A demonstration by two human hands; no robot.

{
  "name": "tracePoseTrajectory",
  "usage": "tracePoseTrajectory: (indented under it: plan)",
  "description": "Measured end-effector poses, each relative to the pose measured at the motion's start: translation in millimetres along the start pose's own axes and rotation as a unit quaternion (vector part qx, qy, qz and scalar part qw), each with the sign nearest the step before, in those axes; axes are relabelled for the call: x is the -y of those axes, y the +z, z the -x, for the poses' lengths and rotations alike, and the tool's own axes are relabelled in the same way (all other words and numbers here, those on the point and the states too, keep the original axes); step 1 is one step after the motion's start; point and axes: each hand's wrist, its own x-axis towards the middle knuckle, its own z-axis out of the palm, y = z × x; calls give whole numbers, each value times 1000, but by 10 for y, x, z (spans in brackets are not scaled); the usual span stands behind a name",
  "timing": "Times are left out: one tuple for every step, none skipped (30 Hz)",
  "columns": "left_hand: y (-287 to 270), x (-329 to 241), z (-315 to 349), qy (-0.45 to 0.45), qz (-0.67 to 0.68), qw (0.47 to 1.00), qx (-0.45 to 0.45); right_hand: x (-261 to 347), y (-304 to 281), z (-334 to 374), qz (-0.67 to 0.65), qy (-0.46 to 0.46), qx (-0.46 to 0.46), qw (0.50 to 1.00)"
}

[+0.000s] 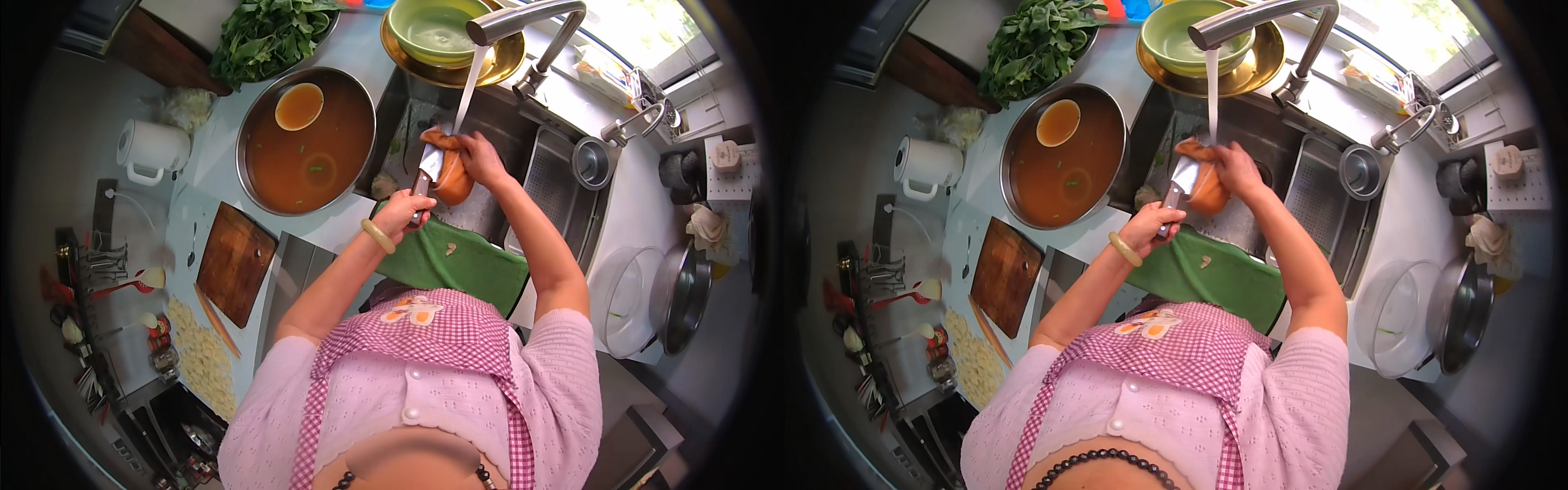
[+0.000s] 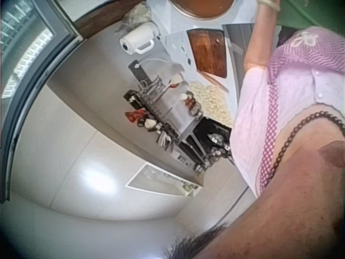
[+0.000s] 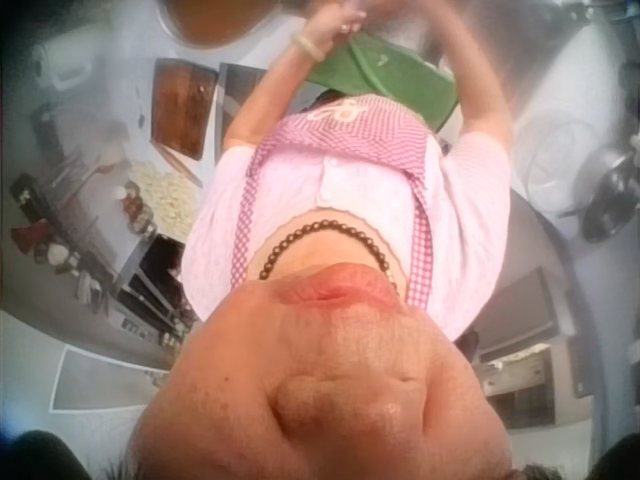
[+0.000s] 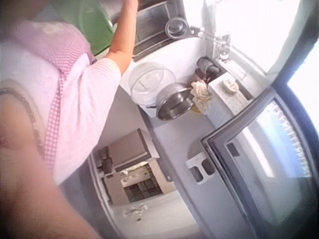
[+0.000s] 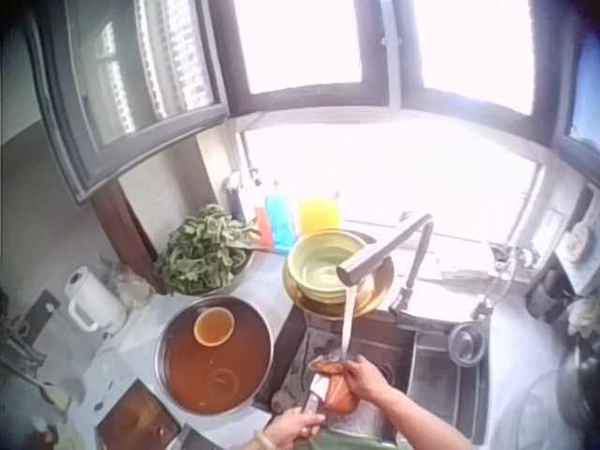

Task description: The person washes a knife and cutting board at the sink, then wipes the countertop with a cloth. They rinse a small bowl and wipe the floor with a cloth, moving around the kitchen to clean different areas.

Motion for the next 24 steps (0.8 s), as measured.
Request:
tracePoseTrajectory:
  plan:
    - [-33, 42, 19, -4, -1, 1000, -12, -66, 43, -63, 15, 34, 5, 999]
    - [11, 11, 32, -10, -13, 1000, -19, -336, 102, -133, 51, 69, -8, 996]
    - [-7, -13, 19, -7, -13, 1000, -8, -608, 163, -183, 85, 100, -18, 991]
    - [-69, -9, 27, -3, -8, 1000, -4, -694, 161, -206, 50, 148, -40, 987]
    - [-107, -2, 28, 0, -4, 1000, 4, -800, 110, -202, 16, 199, -64, 978]
    - [-108, 1, -42, 13, -26, 1000, 11, -1146, 69, -134, -34, 232, -88, 968]
    - [-138, -12, -61, 13, -39, 999, -1, -1232, 38, -122, -43, 276, -101, 955]
    - [-160, -24, -77, 14, -52, 998, -12, -1235, -20, -94, -107, 250, -106, 956]
    - [-178, -33, -101, 13, -65, 998, -22, -1241, -81, -43, -171, 225, -111, 953]
    - [-233, 17, -132, 15, -82, 996, -41, -969, -151, -24, -193, 214, -66, 955]
    - [-217, 21, -184, 4, -71, 997, -36, -797, -160, 24, -194, 166, -69, 964]
    - [-190, 21, -238, -7, -60, 998, -30, -654, -142, 65, -194, 119, -72, 971]
    - [-165, 25, -281, -19, -50, 998, -24, -497, -114, 89, -194, 72, -75, 976]
    - [-135, 16, -282, -21, -49, 999, -13, -265, -102, 97, -153, 31, -55, 986]
    - [-86, -11, -267, -24, -49, 999, 0, -65, -74, 98, -111, -9, -36, 993]
    - [-40, -27, -262, -26, -50, 998, 15, 56, 5, 92, -85, -2, -41, 996]
    - [-4, -36, -272, -23, -65, 997, 33, 74, 42, 108, -58, 7, -48, 997]
    - [10, -42, -268, -19, -79, 995, 50, -127, 150, 14, -17, -49, -125, 991]
    - [22, -46, -258, -14, -92, 993, 66, -362, 226, -62, -20, 8, -132, 991]
    - [16, -44, -261, -26, -119, 991, 57, -628, 278, -112, -22, 66, -139, 988]
    - [15, -6, -238, 2, -158, 987, 28, -773, 307, -135, -27, 122, -142, 982]
    - [-15, 52, -188, 29, -194, 981, -10, -750, 257, -178, -68, 240, -121, 961]
    - [8, 66, -175, 57, -229, 971, -38, -946, 227, -175, -216, 307, -131, 918]
    - [20, 23, -201, 91, -392, 911, -84, -1180, 116, -55, -267, 296, -164, 902]
